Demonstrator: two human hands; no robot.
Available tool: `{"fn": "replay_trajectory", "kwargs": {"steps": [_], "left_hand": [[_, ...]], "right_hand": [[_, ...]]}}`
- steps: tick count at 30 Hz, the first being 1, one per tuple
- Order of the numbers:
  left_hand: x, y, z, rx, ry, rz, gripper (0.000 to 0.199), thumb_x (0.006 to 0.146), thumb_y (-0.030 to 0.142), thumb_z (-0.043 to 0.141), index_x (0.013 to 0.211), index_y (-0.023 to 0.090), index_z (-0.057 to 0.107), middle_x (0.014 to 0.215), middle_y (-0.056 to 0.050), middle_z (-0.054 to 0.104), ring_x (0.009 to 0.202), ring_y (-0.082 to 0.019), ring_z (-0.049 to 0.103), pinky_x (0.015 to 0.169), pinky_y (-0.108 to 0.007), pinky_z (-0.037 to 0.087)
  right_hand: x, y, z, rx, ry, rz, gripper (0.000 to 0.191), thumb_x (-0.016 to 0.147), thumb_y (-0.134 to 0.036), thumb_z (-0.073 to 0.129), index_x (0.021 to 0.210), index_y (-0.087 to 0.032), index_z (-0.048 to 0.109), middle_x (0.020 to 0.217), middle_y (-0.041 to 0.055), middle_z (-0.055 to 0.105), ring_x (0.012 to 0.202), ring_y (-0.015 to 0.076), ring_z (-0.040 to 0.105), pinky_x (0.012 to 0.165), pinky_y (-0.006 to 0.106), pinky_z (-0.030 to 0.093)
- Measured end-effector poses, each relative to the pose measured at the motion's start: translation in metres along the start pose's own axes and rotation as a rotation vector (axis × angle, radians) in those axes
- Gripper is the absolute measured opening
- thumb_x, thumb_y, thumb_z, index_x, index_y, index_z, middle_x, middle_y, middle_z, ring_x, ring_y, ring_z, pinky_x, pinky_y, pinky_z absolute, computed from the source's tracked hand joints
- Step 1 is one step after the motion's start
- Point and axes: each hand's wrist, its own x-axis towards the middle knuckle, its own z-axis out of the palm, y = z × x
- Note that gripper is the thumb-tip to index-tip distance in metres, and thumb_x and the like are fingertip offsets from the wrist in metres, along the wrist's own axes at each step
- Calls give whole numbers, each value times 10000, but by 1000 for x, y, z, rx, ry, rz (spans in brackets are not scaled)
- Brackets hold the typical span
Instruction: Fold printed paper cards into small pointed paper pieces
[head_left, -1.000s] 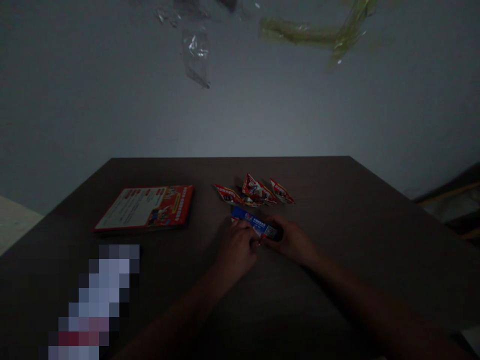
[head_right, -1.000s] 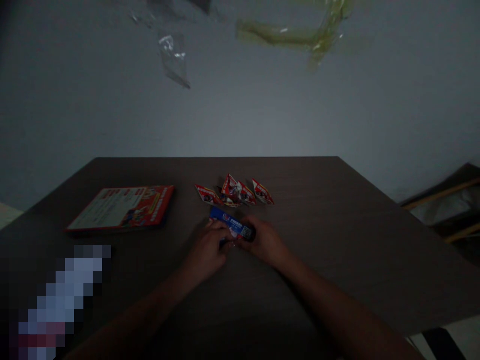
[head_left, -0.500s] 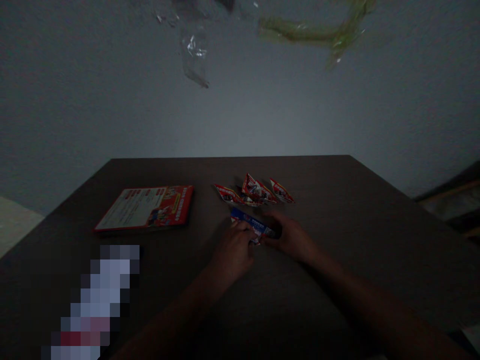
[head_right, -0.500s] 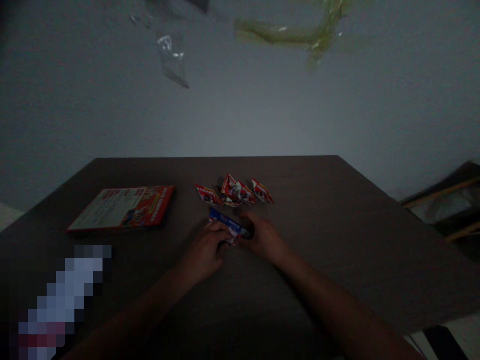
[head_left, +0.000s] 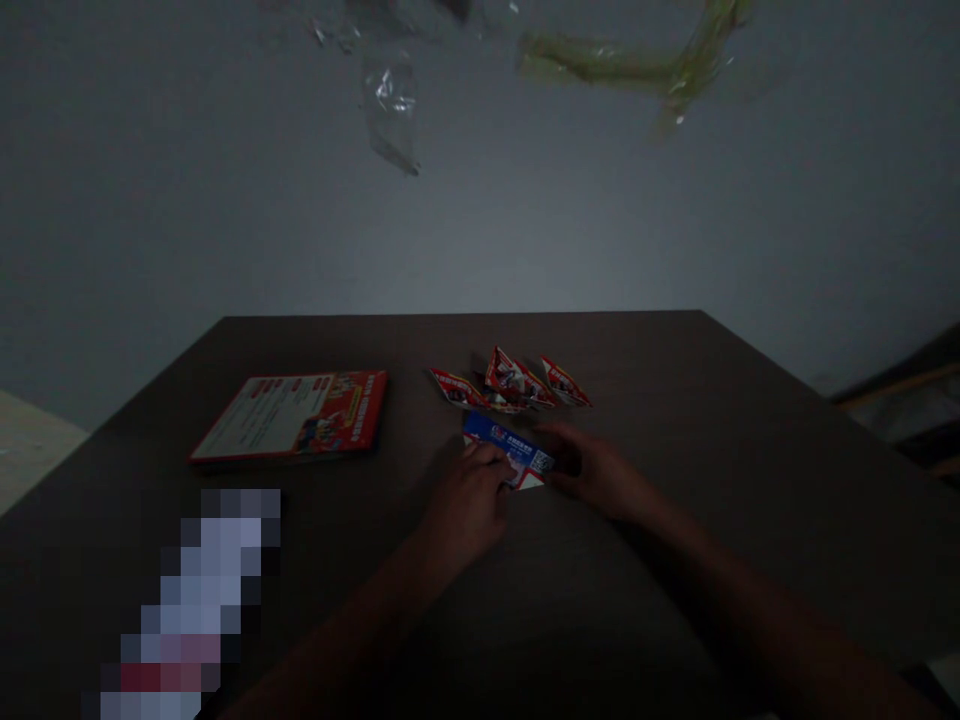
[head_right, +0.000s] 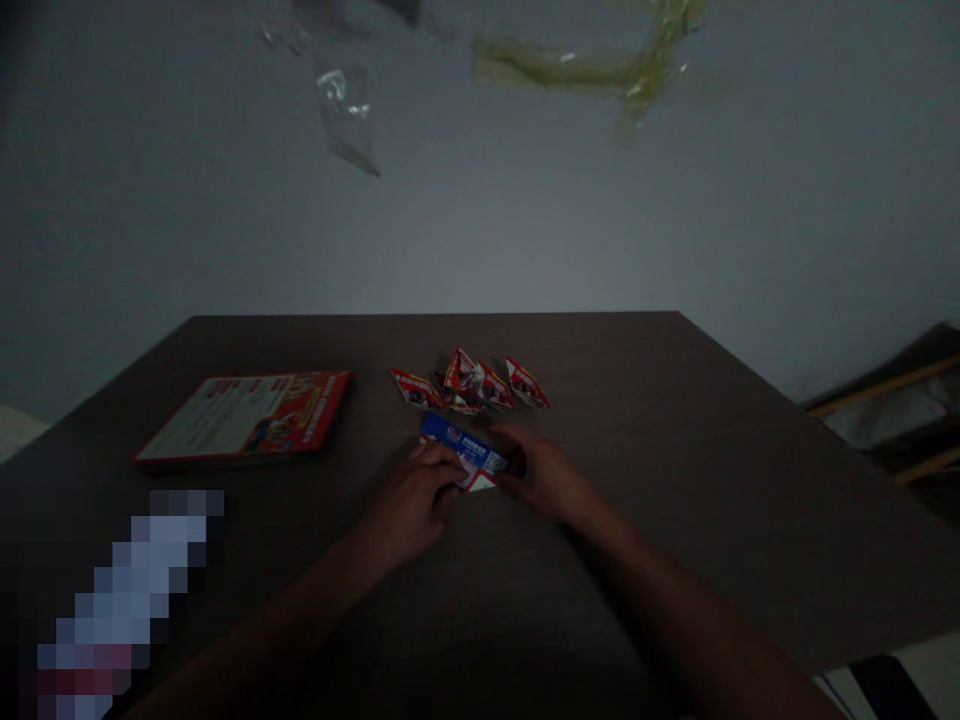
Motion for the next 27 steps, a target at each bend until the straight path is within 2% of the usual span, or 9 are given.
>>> {"fn": "replay_trajectory", "kwargs": {"steps": [5,9,13,16,21,27], "left_hand": [[-1,-3,2,-36,22,39,231,783,72,489,881,204,651,982,-43,579,976,-195,513,881,-346,440],[-2,0,3,-39,117,59,203,811,100,472,921,195,615,1007,-47,575,971,-186,521,886,-340,439],[-3,5,-3,70,284,-52,177,808,177,516,981,189,553,1076,-67,549,1025,-220,498,922,-379,409],[-3,6,-4,159,349,-177,346,764,313,598,1064,184,484,1162,-107,500,1075,-273,472,914,-419,400],[-4,2,4,228,257,-225,570,678,522,644,1084,175,446,1082,-115,535,1019,-302,488,884,-442,393],[-5,-1,7,204,223,-188,557,715,497,616,1127,171,430,1133,-131,535,1078,-306,469,919,-435,360]], "right_hand": [[-1,3,-1,4,12,-27,576,706,-160,645,1251,-219,466,819,8,623,650,137,570,577,256,455],[-3,1,-1,-9,-2,-84,555,731,-183,628,1256,-230,455,757,-9,597,621,134,552,546,247,438],[-8,-3,-2,-58,-20,-98,535,737,-176,619,1247,-237,468,747,-9,602,625,138,553,550,249,433],[-11,-6,-5,-64,-50,-115,524,744,-178,617,1244,-254,477,751,-11,610,627,139,556,546,246,437],[-13,-10,-9,-80,-112,-173,543,729,-191,639,1244,-261,482,753,-16,599,634,141,560,553,248,444],[-15,-10,-9,-40,-122,-225,570,760,-286,651,1285,-232,437,797,-2,593,691,143,572,612,252,461]]}}
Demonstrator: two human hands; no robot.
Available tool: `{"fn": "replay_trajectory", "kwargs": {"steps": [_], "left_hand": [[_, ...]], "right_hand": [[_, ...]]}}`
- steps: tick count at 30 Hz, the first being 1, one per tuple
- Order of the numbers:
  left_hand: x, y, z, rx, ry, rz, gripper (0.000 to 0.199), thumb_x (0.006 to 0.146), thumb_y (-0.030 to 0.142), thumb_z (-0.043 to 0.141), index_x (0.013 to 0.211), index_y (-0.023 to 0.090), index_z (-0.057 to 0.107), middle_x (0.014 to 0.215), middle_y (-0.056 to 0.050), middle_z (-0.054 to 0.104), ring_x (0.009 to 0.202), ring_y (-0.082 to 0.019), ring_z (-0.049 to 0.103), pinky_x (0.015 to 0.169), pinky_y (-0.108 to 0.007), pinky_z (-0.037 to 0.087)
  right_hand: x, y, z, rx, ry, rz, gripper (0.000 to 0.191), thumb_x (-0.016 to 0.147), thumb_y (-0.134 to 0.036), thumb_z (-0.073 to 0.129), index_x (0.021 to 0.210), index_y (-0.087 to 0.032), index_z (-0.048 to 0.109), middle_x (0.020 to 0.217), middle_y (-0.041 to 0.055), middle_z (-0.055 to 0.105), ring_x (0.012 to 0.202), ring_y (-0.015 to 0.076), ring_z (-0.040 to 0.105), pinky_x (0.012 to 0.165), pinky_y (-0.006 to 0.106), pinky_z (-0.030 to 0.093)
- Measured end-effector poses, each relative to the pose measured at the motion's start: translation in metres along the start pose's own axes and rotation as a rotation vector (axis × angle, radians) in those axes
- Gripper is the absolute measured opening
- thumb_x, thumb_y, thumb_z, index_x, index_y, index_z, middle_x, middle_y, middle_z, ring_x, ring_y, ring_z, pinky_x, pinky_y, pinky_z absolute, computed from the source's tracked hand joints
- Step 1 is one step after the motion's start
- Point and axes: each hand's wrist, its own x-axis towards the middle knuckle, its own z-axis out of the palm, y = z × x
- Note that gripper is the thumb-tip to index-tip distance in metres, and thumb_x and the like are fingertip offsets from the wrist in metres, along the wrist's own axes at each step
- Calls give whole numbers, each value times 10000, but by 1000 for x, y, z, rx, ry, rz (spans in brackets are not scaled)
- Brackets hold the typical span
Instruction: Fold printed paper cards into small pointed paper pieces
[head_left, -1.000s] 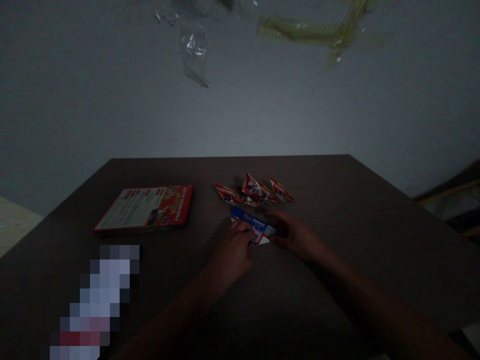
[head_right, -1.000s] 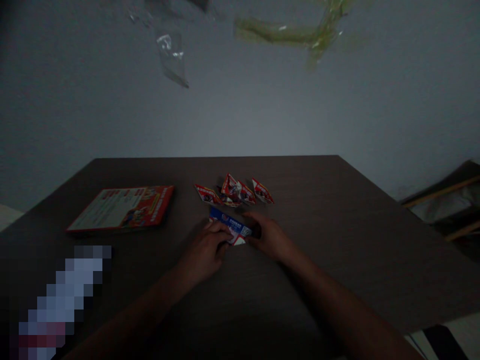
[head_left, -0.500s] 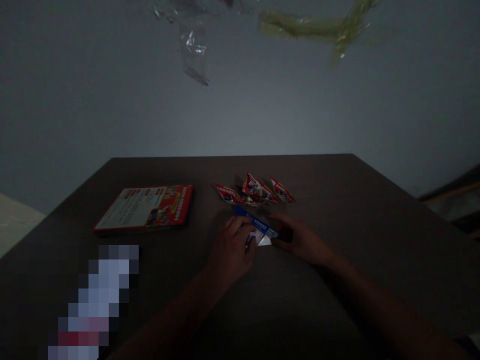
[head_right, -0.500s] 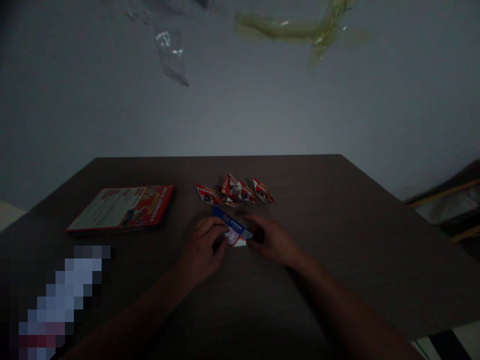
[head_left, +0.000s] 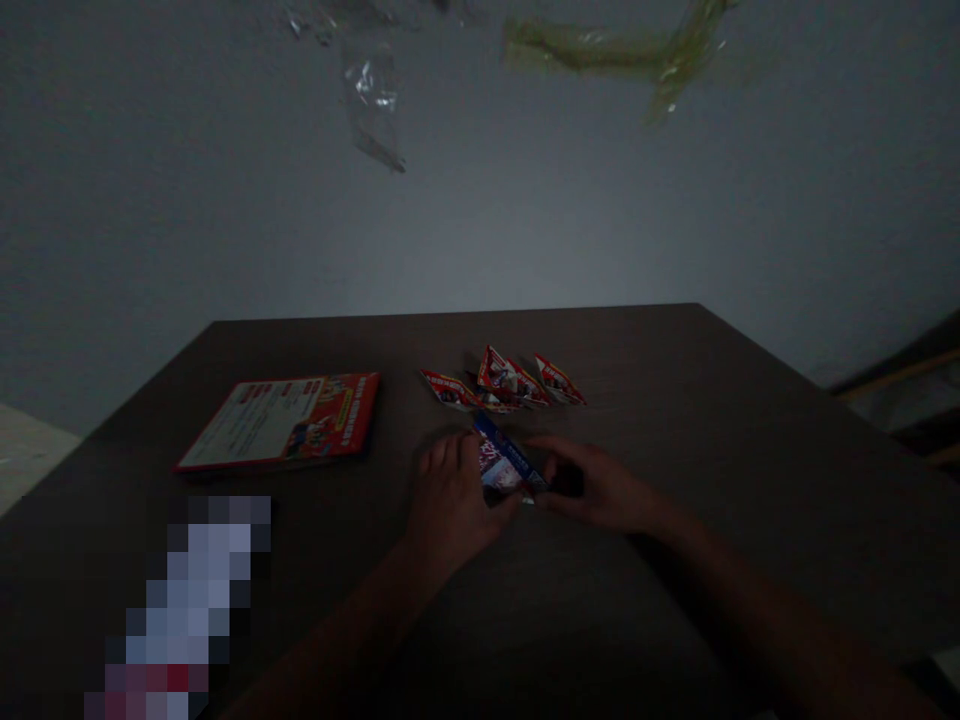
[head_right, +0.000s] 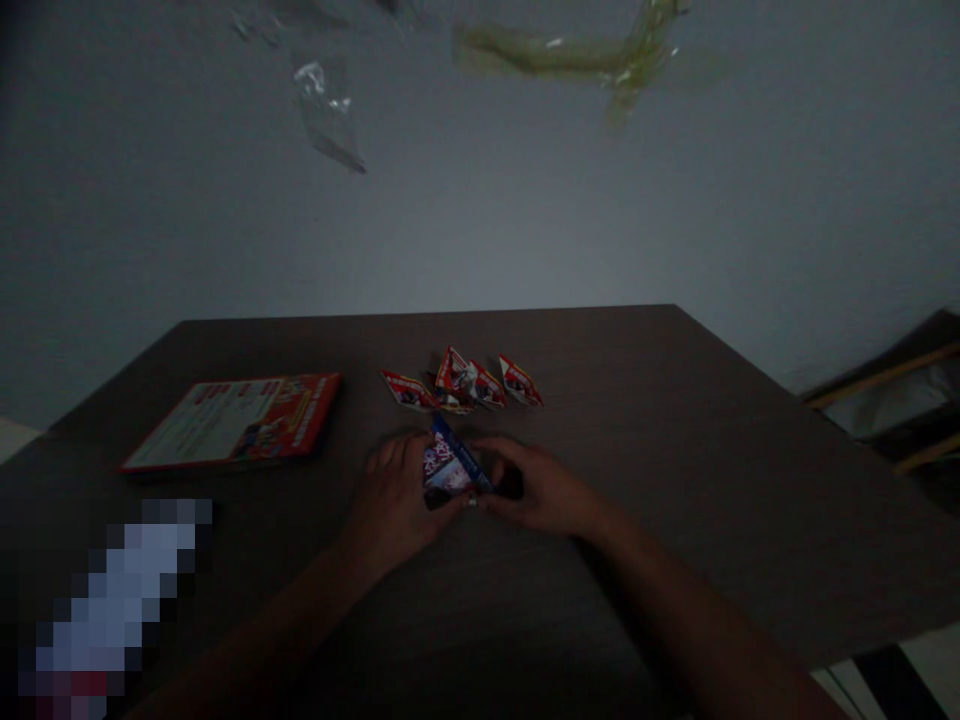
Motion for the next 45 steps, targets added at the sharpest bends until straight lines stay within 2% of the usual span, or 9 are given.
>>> {"fn": "replay_trajectory", "kwargs": {"steps": [3,7,9,15,24,29,35,38,45], "left_hand": [[1,-1,-1,-31,-33,29,548,736,461,610,1161,172,421,1175,-131,528,1113,-298,451,934,-433,347],[2,0,-4,-82,-71,53,504,761,419,599,1172,180,432,1177,-111,538,1126,-285,446,955,-439,327],[2,0,-5,-101,-84,64,496,755,407,610,1167,188,443,1165,-100,547,1124,-283,447,962,-443,319],[3,0,-5,-143,-122,124,547,718,370,654,1189,185,446,1160,-86,550,1094,-266,466,968,-417,329],[3,0,-7,-193,-200,204,571,714,348,654,1226,216,437,1198,-77,548,1118,-255,475,990,-413,318],[3,0,-11,-245,-223,270,599,704,284,652,1253,221,421,1265,-52,527,1178,-228,441,1026,-385,294],[2,1,-12,-265,-253,311,605,704,237,632,1269,223,417,1270,-60,524,1186,-235,435,1033,-405,293],[3,2,-10,-278,-210,298,561,709,181,604,1243,227,439,1257,-56,528,1177,-234,444,1027,-409,305],[7,-2,-10,-282,54,173,233,830,177,482,1058,177,533,1116,-78,557,1063,-216,489,947,-386,383]], "right_hand": [[1,0,-1,30,-6,-11,446,859,-321,538,1283,-214,448,817,9,622,700,137,580,632,249,463],[3,-2,-3,48,33,-45,322,935,-289,397,1231,-234,511,1037,35,647,877,152,606,762,274,469],[3,0,-3,27,64,-49,311,929,-276,408,1213,-232,527,1078,41,641,931,165,602,800,288,464],[4,7,0,-52,108,13,360,867,-210,492,1226,-208,514,850,28,639,734,151,591,668,271,472],[6,16,-1,-98,197,-76,402,791,-116,558,1175,-235,540,1080,65,612,989,200,573,881,365,448],[8,20,-3,-127,210,-109,381,761,-93,582,1115,-232,572,1088,75,590,1016,212,558,890,391,450],[7,26,-3,-161,216,-128,330,727,-68,598,1021,-217,621,1113,82,552,1050,214,543,903,385,452],[6,26,-3,-204,190,-112,228,728,-72,603,908,-203,651,1126,85,557,1051,215,548,910,384,448],[4,21,-4,-236,171,-89,68,746,-190,663,812,-204,654,1069,68,602,1008,202,566,890,369,450]]}}
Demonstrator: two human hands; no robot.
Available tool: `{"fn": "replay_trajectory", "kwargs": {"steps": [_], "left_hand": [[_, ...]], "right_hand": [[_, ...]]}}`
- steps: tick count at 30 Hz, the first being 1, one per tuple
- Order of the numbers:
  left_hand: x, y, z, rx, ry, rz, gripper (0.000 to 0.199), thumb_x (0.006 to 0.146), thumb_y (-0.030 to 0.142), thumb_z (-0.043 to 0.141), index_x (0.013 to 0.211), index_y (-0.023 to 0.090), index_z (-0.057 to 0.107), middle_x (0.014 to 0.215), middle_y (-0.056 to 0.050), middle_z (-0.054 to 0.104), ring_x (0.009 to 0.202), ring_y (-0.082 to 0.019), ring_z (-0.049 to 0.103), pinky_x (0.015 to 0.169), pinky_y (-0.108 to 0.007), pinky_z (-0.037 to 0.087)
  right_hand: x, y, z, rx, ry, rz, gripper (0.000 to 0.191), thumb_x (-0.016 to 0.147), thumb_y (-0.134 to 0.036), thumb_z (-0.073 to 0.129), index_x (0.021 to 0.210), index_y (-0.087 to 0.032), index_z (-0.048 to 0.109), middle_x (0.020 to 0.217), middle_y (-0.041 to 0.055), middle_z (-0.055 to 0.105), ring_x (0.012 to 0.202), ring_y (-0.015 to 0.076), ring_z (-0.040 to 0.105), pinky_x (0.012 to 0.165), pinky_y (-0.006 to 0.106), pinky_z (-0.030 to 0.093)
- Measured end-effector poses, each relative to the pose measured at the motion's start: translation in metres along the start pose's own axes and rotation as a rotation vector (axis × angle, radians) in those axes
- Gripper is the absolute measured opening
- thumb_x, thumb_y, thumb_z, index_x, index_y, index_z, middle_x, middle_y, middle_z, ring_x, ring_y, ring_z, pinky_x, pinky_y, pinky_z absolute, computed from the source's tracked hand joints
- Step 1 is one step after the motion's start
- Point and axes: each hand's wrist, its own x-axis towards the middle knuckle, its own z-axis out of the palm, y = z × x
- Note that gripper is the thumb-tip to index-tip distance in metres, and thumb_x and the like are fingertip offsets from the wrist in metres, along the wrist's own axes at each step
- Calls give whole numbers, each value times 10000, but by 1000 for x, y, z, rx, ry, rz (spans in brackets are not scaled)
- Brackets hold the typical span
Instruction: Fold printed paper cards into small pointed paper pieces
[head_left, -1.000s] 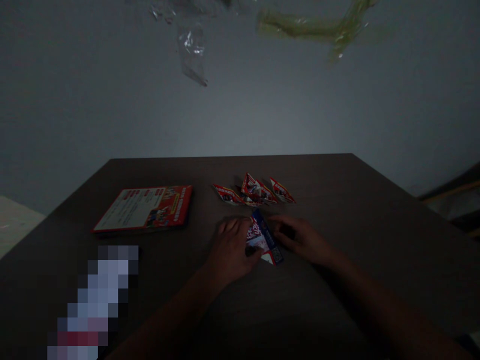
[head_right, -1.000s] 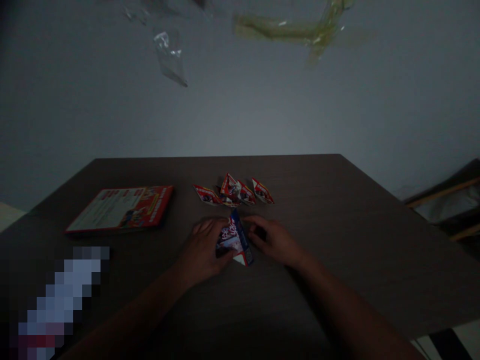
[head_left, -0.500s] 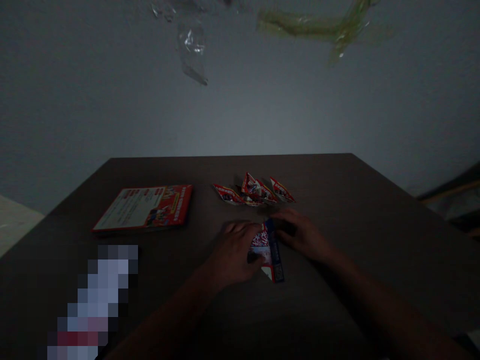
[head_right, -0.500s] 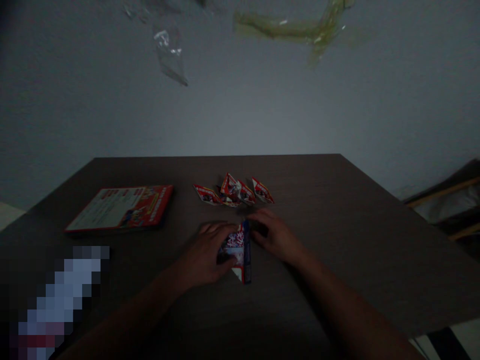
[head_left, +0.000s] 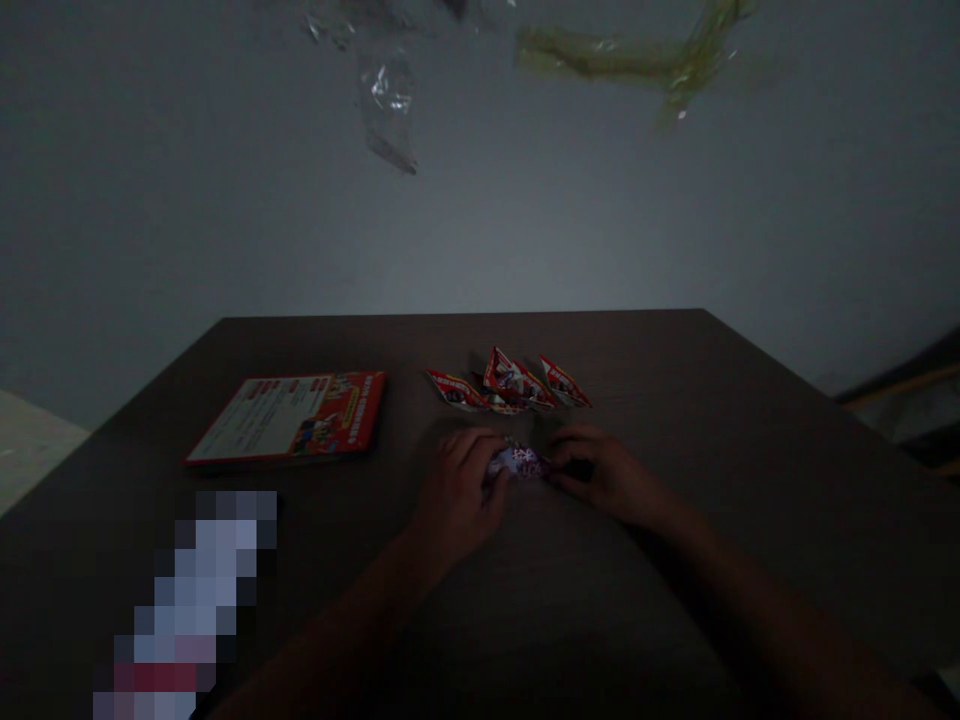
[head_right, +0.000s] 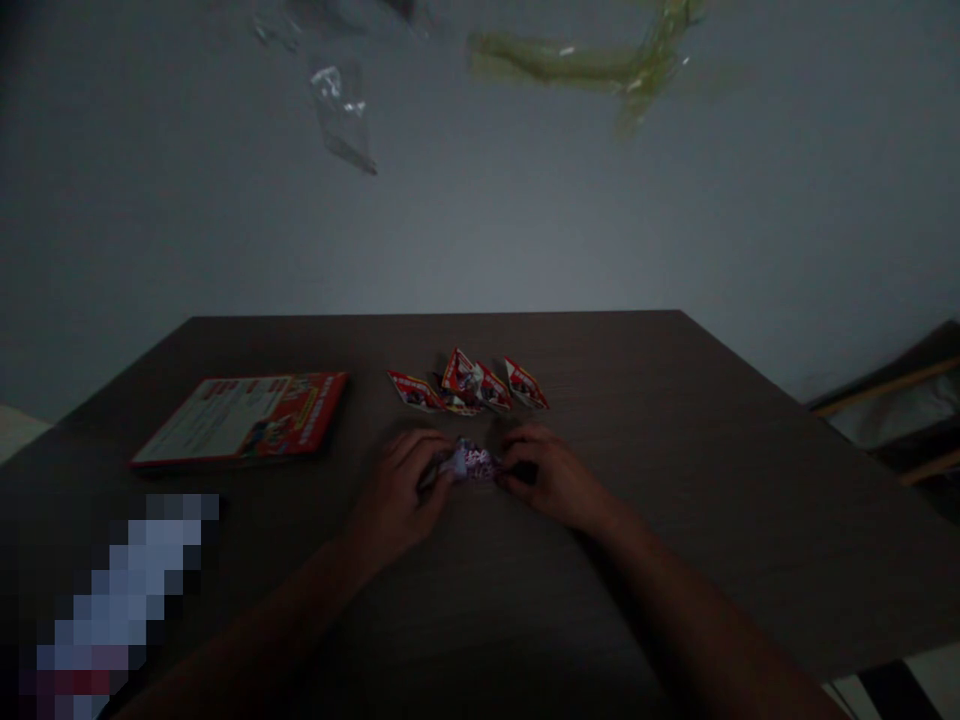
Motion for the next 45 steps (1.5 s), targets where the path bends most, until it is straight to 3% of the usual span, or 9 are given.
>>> {"fn": "replay_trajectory", "kwargs": {"steps": [4,10,33,45], "left_hand": [[1,0,-1,-4,33,-38,181,855,206,459,1017,181,537,1053,-78,562,994,-211,519,884,-370,422],[1,-4,3,53,-19,-62,260,784,234,566,1036,188,523,1013,-70,576,963,-235,527,838,-385,440],[-2,-8,6,56,-119,-107,282,743,145,580,1018,191,541,1010,-61,596,965,-215,560,846,-356,478],[-1,-8,5,100,-137,-161,240,786,202,555,1026,208,561,1006,-54,629,939,-222,583,833,-371,481]], "right_hand": [[0,-1,1,35,-23,-10,57,745,-175,658,795,-203,650,996,56,619,933,185,588,816,328,469],[1,-2,1,86,-35,-6,83,752,-153,628,820,-201,633,872,32,652,820,161,608,748,292,471],[1,-6,-1,30,-58,73,61,744,-174,631,803,-190,629,798,25,650,738,160,601,672,273,447],[2,-6,1,66,-64,97,76,767,-176,605,839,-185,629,766,12,639,666,134,579,601,240,433]]}}
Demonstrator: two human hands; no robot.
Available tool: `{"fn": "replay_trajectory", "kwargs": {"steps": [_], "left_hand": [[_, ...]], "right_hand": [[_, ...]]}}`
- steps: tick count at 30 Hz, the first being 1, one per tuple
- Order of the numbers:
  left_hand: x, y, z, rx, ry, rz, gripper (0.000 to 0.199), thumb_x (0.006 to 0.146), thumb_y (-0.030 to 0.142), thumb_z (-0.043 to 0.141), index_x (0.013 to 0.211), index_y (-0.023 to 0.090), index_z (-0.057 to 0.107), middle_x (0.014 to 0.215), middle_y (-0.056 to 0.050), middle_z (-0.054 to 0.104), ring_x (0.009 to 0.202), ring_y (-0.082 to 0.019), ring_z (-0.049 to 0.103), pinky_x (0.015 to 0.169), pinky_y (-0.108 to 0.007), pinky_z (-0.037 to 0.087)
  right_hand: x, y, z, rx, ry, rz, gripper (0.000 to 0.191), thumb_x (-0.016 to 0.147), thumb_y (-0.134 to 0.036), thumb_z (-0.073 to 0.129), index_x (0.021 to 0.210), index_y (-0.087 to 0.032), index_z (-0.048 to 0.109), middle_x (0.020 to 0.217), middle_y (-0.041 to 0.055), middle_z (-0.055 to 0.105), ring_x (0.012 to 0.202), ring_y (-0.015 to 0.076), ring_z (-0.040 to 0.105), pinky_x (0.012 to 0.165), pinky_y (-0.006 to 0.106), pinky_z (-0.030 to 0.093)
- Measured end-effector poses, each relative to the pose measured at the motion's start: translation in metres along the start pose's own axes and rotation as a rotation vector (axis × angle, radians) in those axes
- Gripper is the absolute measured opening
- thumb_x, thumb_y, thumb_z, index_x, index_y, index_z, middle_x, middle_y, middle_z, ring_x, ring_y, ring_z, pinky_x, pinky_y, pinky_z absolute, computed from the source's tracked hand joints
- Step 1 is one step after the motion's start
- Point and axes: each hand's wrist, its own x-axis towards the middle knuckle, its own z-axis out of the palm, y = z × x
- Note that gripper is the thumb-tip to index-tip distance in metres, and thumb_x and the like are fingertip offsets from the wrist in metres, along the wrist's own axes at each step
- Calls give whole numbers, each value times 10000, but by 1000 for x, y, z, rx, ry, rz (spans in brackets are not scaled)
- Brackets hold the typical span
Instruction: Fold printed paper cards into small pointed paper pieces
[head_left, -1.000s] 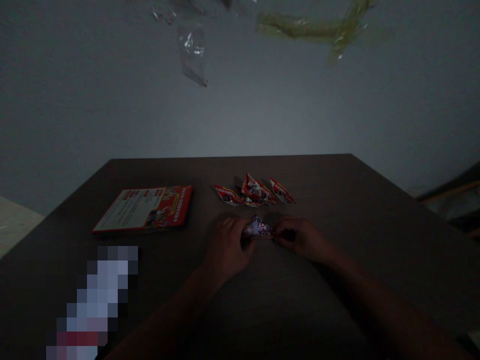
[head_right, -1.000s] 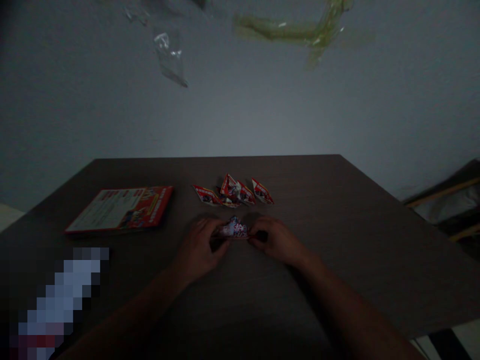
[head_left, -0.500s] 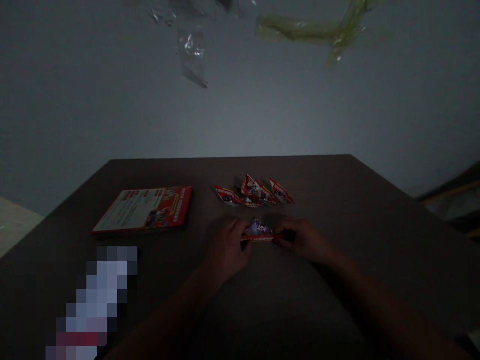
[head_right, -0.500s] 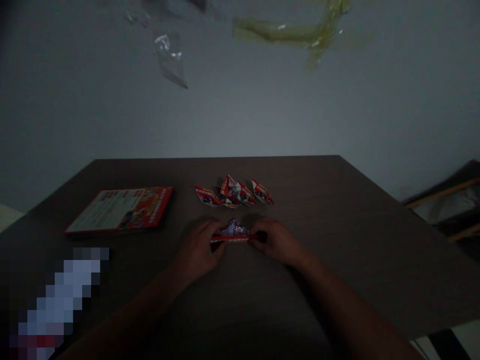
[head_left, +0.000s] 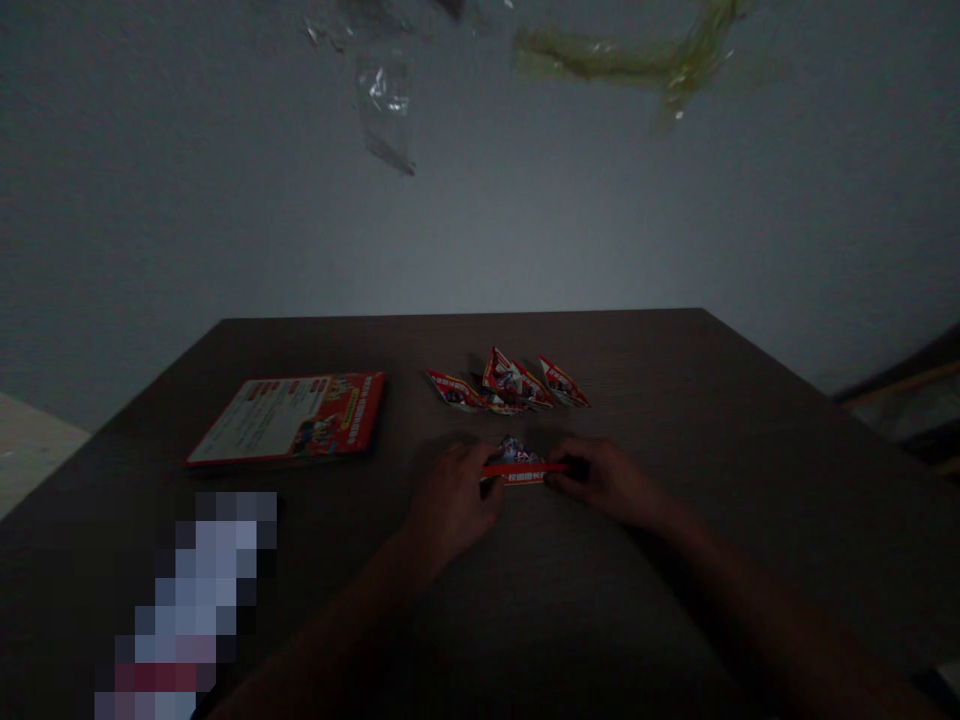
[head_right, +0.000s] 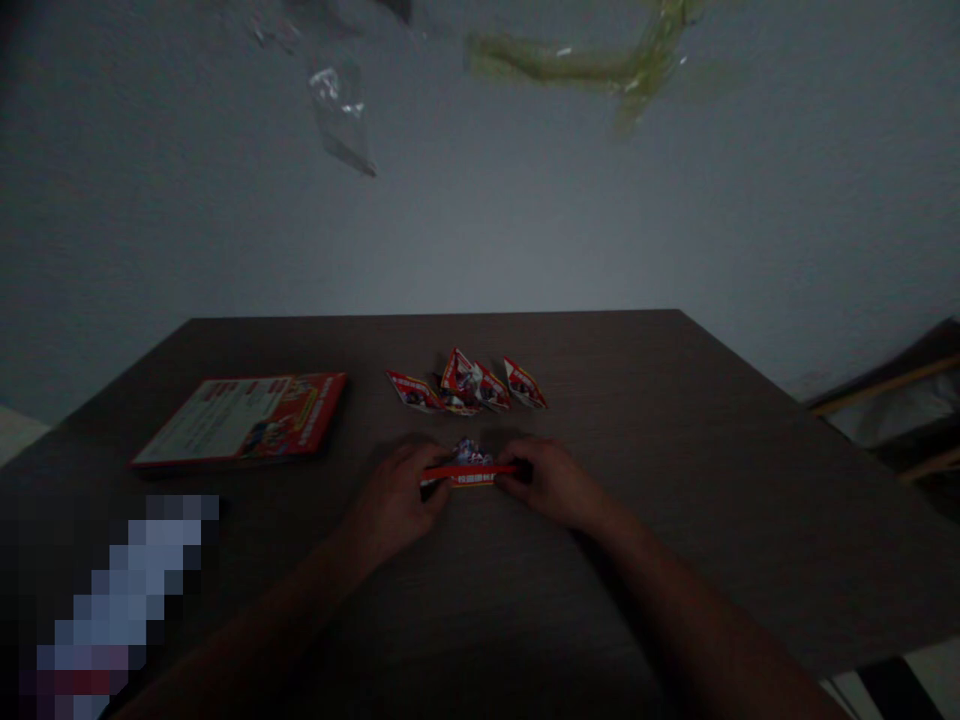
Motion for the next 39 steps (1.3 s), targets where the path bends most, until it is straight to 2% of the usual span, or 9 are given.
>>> {"fn": "replay_trajectory", "kwargs": {"steps": [9,19,25,29,39], "left_hand": [[0,1,-1,52,-7,-51,212,803,212,538,1012,211,577,978,-63,630,909,-219,584,784,-350,469],[1,1,-4,151,-24,-119,191,813,275,536,979,198,590,913,-75,654,827,-233,611,727,-352,456],[2,-3,-7,37,-44,-84,329,757,243,600,1084,229,575,975,-52,677,885,-233,625,776,-350,472],[2,-4,-7,8,-95,-60,425,712,226,643,1128,253,558,964,-36,694,868,-246,639,751,-365,490],[2,0,-10,-54,-145,-114,342,764,206,596,1102,252,580,1024,-31,694,923,-236,648,788,-358,498]], "right_hand": [[2,-2,2,33,8,84,73,773,-196,591,836,-189,626,753,6,646,665,137,584,592,239,432],[4,-1,4,8,17,99,132,761,-207,617,891,-189,632,811,25,674,698,153,608,624,262,453],[4,0,5,32,11,110,162,763,-201,611,922,-185,635,840,34,682,729,164,621,647,271,470],[3,0,5,39,18,106,161,763,-188,611,922,-188,634,862,31,684,759,166,628,676,275,475],[2,2,5,46,13,91,139,777,-201,598,909,-190,640,840,30,675,741,164,618,668,280,473]]}}
